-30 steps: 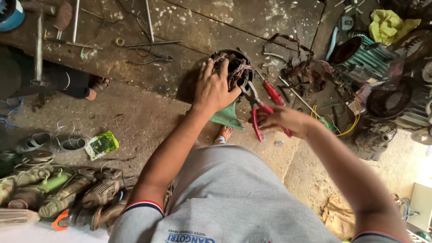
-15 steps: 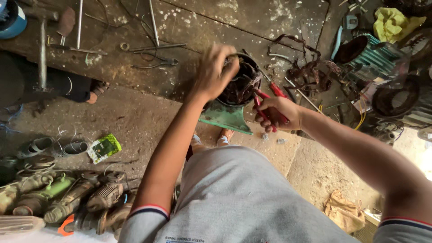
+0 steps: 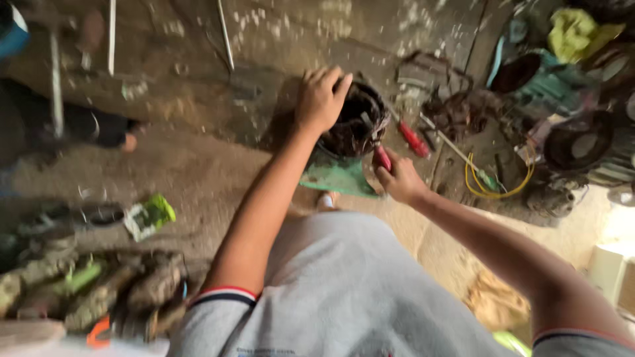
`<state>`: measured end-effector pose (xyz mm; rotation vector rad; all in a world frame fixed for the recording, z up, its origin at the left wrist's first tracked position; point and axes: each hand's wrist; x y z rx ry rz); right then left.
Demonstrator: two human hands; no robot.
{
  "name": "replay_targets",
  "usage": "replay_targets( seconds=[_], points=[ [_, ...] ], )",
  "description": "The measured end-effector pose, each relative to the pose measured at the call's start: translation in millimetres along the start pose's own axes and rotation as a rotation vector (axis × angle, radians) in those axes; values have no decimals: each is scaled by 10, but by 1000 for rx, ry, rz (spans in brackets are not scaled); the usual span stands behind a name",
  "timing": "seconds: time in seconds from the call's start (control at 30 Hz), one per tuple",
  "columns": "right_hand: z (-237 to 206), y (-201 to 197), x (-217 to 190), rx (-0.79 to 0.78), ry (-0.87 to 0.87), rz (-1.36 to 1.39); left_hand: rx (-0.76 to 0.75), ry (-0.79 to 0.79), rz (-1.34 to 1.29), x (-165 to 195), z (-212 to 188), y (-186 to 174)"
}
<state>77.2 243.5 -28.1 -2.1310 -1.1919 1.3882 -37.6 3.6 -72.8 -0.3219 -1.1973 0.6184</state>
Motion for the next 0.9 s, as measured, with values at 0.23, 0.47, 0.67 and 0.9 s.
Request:
replay_targets(
  seconds=[0.23, 0.47, 0.67, 0.9],
  points=[
    [158, -353, -41, -390, 385, 619, 38, 49, 9, -46, 47, -7],
    [-11, -522, -245, -826, 587, 1317, 50, 31, 37, -34, 13, -21],
    [108, -730, -380, -472, 296, -375, 21, 44, -4, -43, 72, -71],
    [171, -115, 717, -57, -282, -383, -2, -29, -121, -17, 46, -108]
  ],
)
Point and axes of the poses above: each hand's wrist, its own z-axis towards the middle knuckle, its own y-axis out of the palm, x = y × z, and after that the axes turned 4 degrees about x, right-handed
